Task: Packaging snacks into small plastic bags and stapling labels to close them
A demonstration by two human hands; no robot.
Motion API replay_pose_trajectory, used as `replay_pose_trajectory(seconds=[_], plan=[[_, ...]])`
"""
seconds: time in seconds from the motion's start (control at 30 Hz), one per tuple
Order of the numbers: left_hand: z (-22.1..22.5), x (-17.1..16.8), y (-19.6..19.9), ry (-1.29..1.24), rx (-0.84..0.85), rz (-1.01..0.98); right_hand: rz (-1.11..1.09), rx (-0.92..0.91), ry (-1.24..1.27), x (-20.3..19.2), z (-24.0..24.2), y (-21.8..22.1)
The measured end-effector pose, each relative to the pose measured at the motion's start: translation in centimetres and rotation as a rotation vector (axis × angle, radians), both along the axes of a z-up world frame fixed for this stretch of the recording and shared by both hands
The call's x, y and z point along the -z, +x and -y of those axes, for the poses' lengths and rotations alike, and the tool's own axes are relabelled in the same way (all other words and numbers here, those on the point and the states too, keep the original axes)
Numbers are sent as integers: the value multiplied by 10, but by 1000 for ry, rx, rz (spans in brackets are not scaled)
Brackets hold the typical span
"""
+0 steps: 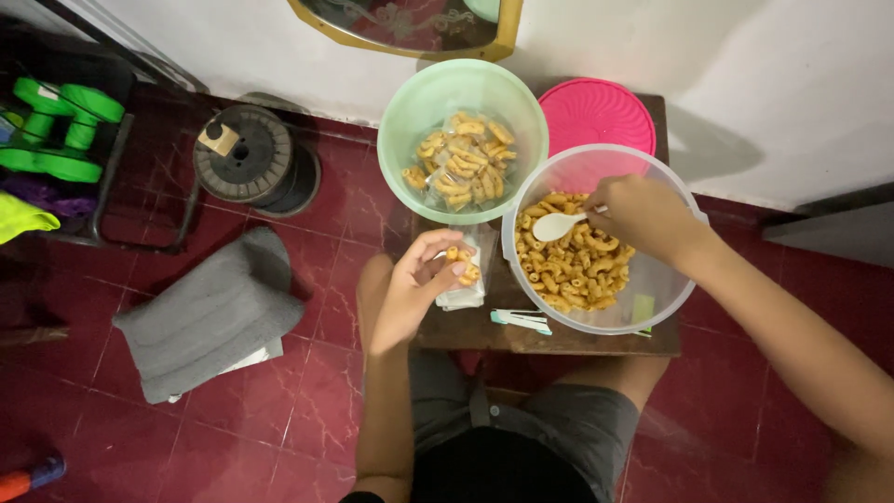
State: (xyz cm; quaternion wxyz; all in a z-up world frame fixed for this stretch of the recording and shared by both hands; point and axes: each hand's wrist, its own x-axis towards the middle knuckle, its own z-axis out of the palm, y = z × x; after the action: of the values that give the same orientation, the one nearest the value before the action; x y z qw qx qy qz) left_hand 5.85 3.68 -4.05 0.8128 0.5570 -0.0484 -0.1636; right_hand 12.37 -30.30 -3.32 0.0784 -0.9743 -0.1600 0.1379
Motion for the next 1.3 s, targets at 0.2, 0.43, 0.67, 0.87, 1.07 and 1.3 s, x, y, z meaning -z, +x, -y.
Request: replay_pose_trajectory(seconds=[0.2, 0.43, 0.67, 0.87, 1.07, 1.3], plan=[[3, 4, 3, -5, -4, -2, 61, -31, -165, 37, -11, 2], [2, 9, 1, -28, 7, -14, -31, -68, 71, 20, -22, 10], [1, 17, 0, -6, 14, 34, -201, 44, 316, -8, 1, 8], [0, 13, -4, -18, 2, 27, -188, 110, 350, -27, 6, -5], [3, 7, -9, -9, 8, 45, -180, 160, 260, -17, 19, -13], [4, 7, -14, -7, 1, 48, -223, 173, 231, -19, 3, -18]])
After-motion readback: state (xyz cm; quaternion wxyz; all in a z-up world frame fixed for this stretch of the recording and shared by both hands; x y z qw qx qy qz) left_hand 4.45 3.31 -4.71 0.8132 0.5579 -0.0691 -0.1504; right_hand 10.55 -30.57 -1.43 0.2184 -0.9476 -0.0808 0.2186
